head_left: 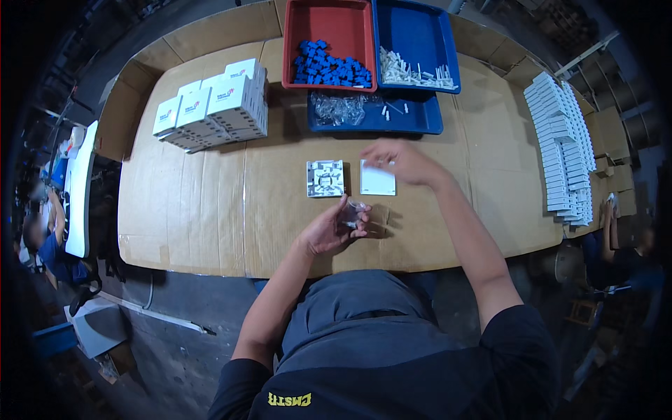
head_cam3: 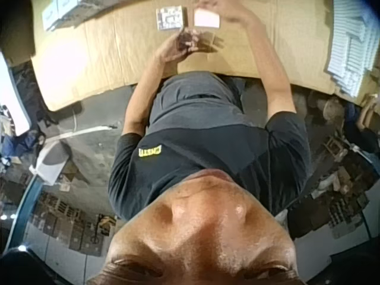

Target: Packing electronic components or switches into small white boxes.

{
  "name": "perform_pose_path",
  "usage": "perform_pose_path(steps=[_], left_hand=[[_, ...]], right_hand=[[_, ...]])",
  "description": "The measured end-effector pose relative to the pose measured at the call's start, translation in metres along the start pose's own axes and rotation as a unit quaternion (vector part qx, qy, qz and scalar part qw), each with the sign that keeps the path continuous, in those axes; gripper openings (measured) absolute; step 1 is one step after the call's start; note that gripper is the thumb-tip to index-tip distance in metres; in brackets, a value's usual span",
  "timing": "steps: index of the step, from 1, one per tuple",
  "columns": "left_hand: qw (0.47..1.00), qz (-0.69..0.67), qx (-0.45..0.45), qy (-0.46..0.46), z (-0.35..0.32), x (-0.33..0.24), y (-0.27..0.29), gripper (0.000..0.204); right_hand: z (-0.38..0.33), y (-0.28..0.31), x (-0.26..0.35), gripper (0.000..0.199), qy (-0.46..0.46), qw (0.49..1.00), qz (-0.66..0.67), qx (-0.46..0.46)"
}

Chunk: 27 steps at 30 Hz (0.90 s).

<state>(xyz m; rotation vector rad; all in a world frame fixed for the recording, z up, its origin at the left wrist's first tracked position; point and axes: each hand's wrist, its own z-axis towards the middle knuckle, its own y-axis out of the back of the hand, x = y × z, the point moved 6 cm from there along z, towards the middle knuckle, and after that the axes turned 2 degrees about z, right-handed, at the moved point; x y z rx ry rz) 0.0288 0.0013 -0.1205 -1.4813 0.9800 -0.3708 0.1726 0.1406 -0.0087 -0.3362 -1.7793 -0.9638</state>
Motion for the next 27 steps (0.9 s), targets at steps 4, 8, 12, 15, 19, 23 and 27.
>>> perform_pose_path(steps=[4, 8, 12, 15, 19, 23, 27], left_hand=[[1.000, 0.004, -0.015, -0.002, 0.001, -0.004, -0.003, 0.067], [1.000, 0.004, -0.028, 0.001, 0.001, -0.002, 0.001, 0.068], [1.000, -0.008, -0.006, 0.009, 0.004, 0.000, 0.004, 0.067], [1.000, -0.021, 0.006, 0.013, 0.003, 0.001, 0.005, 0.067], [1.000, -0.014, 0.002, 0.008, 0.005, -0.003, -0.002, 0.065], [1.000, -0.008, 0.001, 0.012, 0.005, -0.004, -0.002, 0.065], [1.000, -0.003, -0.002, 0.011, 0.004, -0.002, 0.001, 0.070]], right_hand=[[0.041, 0.127, -0.033, 0.019, -0.016, 0.960, -0.136, -0.243], [0.061, 0.197, -0.053, 0.019, -0.057, 0.884, -0.299, -0.355], [0.081, 0.214, -0.069, 0.019, -0.071, 0.849, -0.392, -0.348], [0.097, 0.209, -0.078, 0.019, -0.091, 0.853, -0.402, -0.320], [0.103, 0.210, -0.082, 0.014, -0.059, 0.844, -0.433, -0.312], [0.101, 0.217, -0.083, 0.011, -0.049, 0.846, -0.423, -0.320], [0.084, 0.239, -0.088, 0.011, -0.074, 0.840, -0.383, -0.377]])
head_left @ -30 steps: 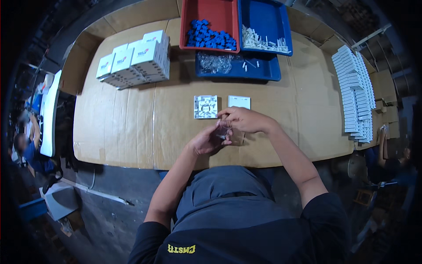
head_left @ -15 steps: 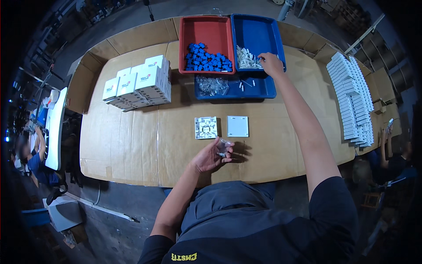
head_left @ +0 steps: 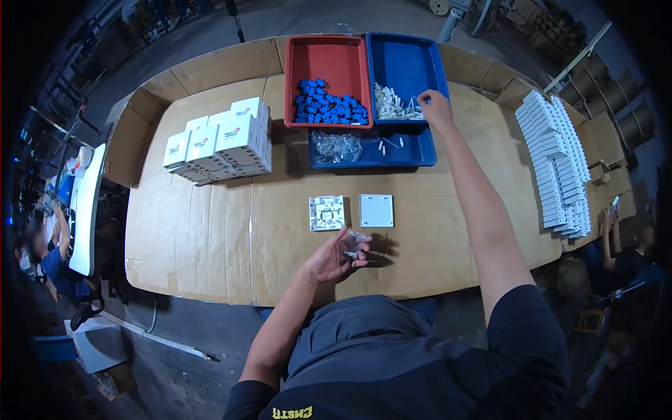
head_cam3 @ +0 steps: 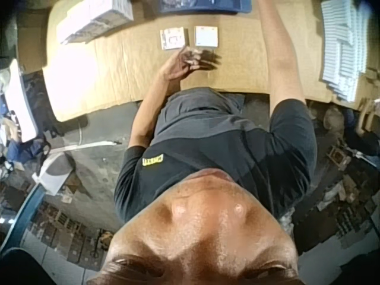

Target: Packing electronic components or switches into small white boxes.

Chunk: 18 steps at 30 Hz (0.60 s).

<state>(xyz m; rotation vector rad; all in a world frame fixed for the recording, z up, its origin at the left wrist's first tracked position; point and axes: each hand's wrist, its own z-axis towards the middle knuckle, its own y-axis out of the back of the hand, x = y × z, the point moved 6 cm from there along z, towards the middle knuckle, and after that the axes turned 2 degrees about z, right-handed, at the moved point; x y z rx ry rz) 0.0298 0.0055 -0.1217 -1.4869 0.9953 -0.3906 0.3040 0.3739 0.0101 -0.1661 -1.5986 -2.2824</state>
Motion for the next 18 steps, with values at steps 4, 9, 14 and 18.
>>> perform_pose_path(steps=[4, 9, 14, 18], left_hand=[[1.000, 0.004, -0.016, 0.000, -0.002, 0.003, 0.002, 0.070], [1.000, -0.005, -0.015, -0.011, -0.004, 0.003, 0.006, 0.066], [0.998, 0.026, -0.051, -0.012, -0.001, -0.003, 0.001, 0.062], [1.000, 0.002, -0.028, -0.011, 0.000, -0.003, -0.004, 0.058]], right_hand=[[-0.012, 0.016, -0.027, 0.018, -0.153, 0.869, 0.469, -0.028], [-0.067, 0.047, 0.029, 0.019, -0.143, 0.798, 0.582, 0.062], [-0.178, 0.046, 0.110, 0.010, -0.069, 0.835, 0.489, 0.244], [-0.243, 0.018, 0.146, 0.011, -0.066, 0.787, 0.491, 0.367]])
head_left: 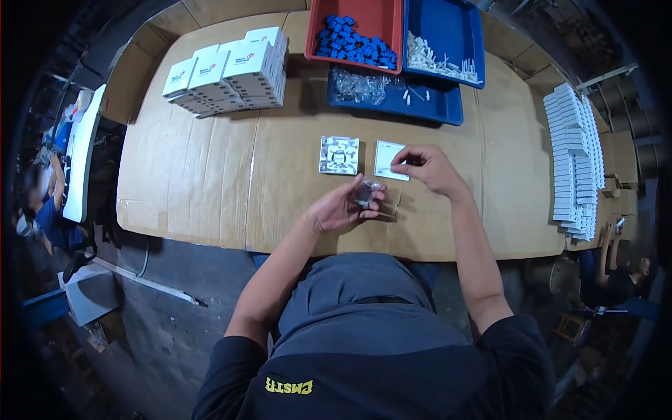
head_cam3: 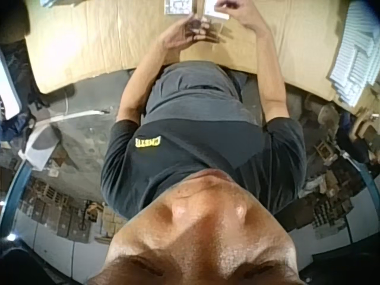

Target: Packing electronic components or switches into small white boxes.

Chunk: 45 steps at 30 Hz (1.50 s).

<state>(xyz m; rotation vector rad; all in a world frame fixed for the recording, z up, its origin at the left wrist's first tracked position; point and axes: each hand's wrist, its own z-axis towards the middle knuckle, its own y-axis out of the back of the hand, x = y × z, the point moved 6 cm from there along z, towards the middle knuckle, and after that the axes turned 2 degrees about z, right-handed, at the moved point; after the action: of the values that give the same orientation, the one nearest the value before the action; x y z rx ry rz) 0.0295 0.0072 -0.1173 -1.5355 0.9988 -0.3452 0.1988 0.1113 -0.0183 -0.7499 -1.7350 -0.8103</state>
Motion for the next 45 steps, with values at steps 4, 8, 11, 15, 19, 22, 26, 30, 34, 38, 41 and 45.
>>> perform_pose_path(steps=[4, 8, 11, 15, 19, 22, 26, 30, 34, 38, 41, 45], left_hand=[[1.000, 0.004, 0.020, -0.010, -0.002, 0.004, 0.004, 0.054], [1.000, 0.016, 0.017, -0.014, -0.003, 0.006, 0.004, 0.050], [1.000, 0.017, 0.015, -0.017, -0.005, 0.006, 0.004, 0.048], [1.000, 0.023, 0.005, -0.021, -0.004, 0.006, 0.005, 0.046], [0.999, 0.031, 0.012, -0.022, -0.006, 0.005, 0.004, 0.042], [0.999, 0.045, -0.008, -0.015, -0.005, 0.005, 0.005, 0.041], [0.999, 0.035, 0.004, -0.012, -0.005, 0.005, 0.005, 0.041], [1.000, 0.017, 0.020, -0.016, -0.004, 0.007, 0.009, 0.043], [0.999, 0.030, -0.012, -0.009, -0.005, 0.008, 0.010, 0.043], [1.000, 0.012, -0.014, -0.020, -0.005, 0.008, 0.013, 0.044], [0.999, 0.006, 0.010, -0.030, -0.004, 0.005, 0.010, 0.042], [0.999, -0.031, -0.010, -0.009, -0.009, 0.004, -0.001, 0.038]], right_hand=[[-0.001, -0.036, -0.005, 0.012, -0.011, 0.994, -0.067, 0.088], [0.006, -0.050, -0.004, 0.013, -0.018, 0.985, -0.105, 0.133], [0.009, -0.060, 0.006, 0.013, -0.030, 0.977, -0.126, 0.169], [0.014, -0.064, 0.005, 0.014, 0.008, 0.971, -0.156, 0.179], [0.014, -0.064, 0.008, 0.017, 0.033, 0.956, -0.237, 0.170], [0.013, -0.062, -0.001, 0.020, 0.017, 0.961, -0.216, 0.172], [0.010, -0.064, 0.001, 0.027, 0.005, 0.970, -0.166, 0.179], [0.011, -0.067, 0.002, 0.028, -0.003, 0.969, -0.159, 0.187], [0.009, -0.076, -0.001, 0.027, -0.032, 0.974, -0.112, 0.195], [0.007, -0.082, -0.003, 0.024, -0.025, 0.971, -0.094, 0.216], [0.005, -0.083, -0.006, 0.022, 0.041, 0.967, -0.122, 0.219], [0.004, -0.072, -0.014, 0.021, -0.004, 0.977, -0.100, 0.186]])
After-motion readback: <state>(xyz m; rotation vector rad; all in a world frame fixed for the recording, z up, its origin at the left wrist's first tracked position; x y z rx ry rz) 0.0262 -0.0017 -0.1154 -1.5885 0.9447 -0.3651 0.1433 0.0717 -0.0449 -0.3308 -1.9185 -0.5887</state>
